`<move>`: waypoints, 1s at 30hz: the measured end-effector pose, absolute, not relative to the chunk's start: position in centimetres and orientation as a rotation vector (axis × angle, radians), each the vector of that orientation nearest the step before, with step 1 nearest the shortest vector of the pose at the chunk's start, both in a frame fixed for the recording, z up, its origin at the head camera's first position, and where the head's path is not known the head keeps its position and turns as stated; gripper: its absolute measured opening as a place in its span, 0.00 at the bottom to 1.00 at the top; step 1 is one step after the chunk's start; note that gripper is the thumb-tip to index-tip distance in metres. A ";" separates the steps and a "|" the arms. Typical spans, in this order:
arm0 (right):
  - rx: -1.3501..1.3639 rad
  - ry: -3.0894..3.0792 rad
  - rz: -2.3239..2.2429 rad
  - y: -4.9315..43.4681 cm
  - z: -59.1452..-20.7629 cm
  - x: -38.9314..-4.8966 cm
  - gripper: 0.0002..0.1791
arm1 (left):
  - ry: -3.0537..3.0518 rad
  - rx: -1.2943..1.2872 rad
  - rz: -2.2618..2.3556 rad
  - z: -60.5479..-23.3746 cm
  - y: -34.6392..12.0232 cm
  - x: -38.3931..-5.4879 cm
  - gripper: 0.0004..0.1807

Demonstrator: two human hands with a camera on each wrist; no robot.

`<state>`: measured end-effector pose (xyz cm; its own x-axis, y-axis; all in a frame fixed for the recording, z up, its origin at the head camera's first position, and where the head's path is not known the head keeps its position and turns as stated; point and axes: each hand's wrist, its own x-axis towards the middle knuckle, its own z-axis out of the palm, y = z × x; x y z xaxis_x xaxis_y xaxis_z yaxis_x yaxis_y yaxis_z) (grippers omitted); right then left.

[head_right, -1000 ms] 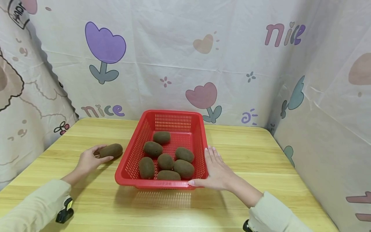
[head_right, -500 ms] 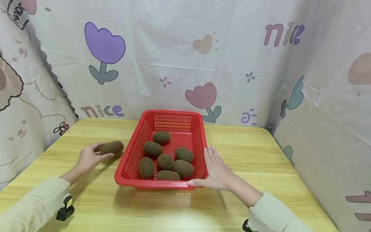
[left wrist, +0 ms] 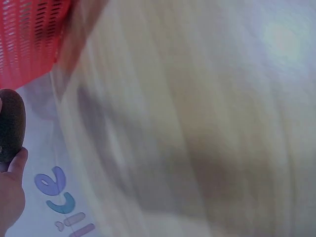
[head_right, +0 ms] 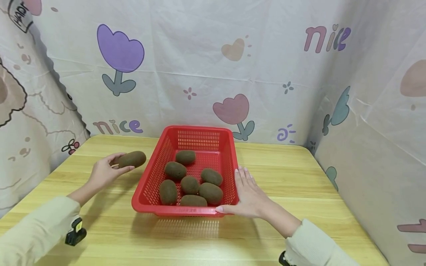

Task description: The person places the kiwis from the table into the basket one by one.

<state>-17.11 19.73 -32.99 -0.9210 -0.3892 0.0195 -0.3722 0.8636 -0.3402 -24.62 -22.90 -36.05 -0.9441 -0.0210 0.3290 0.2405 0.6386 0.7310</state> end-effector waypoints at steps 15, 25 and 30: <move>-0.621 2.995 -0.507 19.7 -33.0 -17.2 0.65 | -2.522 -0.265 -1.276 -32.8 -20.5 -25.3 0.30; -0.623 2.996 -0.501 19.7 -33.0 -17.1 0.64 | -2.531 -0.352 -1.330 -32.1 -18.2 -25.9 0.29; -0.619 2.994 -0.499 19.7 -32.9 -17.1 0.64 | -2.532 -0.426 -1.320 -32.0 -16.6 -26.1 0.27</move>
<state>-17.07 19.71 -32.91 -0.9192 -0.3932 0.0221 -0.3791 0.8683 -0.3200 -26.11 -16.63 -32.00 -0.9248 0.1397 0.3539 0.3701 0.5457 0.7518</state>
